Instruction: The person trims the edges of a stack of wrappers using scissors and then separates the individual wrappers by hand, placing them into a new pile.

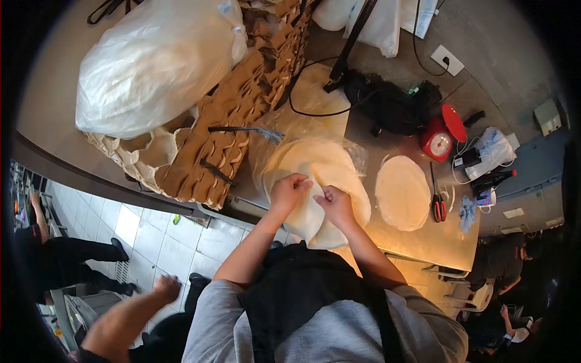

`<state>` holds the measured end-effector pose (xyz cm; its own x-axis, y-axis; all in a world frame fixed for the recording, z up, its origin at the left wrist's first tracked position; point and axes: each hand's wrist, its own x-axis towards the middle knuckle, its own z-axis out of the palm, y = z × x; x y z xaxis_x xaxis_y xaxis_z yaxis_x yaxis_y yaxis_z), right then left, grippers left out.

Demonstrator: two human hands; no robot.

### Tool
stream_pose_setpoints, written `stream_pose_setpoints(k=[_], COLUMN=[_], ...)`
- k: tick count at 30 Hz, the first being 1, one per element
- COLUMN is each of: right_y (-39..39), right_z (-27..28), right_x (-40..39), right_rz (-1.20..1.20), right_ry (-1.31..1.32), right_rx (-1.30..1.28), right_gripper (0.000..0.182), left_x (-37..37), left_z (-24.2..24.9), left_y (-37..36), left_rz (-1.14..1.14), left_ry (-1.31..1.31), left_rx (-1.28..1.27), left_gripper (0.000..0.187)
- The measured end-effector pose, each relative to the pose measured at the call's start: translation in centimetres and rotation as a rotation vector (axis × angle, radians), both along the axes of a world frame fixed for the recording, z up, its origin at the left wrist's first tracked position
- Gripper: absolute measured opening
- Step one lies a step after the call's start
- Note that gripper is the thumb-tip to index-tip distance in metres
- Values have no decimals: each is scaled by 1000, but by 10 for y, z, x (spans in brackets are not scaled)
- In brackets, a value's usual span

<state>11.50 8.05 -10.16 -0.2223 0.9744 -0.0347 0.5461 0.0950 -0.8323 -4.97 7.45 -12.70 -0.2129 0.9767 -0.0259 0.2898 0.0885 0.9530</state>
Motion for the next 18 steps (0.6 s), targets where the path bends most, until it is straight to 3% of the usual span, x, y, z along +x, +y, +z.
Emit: stream_pose_setpoints(k=[3, 9, 18], right_y=[8, 21, 21], right_z=[-5, -28, -42], right_x=[-4, 20, -1], right_rz=[-40, -97, -57], right_ry=[37, -11, 56], right_rx=[-41, 38, -68], right_gripper=[13, 18, 10], left_x=[4, -14, -15], left_z=[6, -16, 9], left_y=[-2, -1, 14], left_rz=[-13, 180, -26], left_ry=[-7, -128, 263], left_rx=[-1, 35, -137], left_gripper=[24, 16, 39])
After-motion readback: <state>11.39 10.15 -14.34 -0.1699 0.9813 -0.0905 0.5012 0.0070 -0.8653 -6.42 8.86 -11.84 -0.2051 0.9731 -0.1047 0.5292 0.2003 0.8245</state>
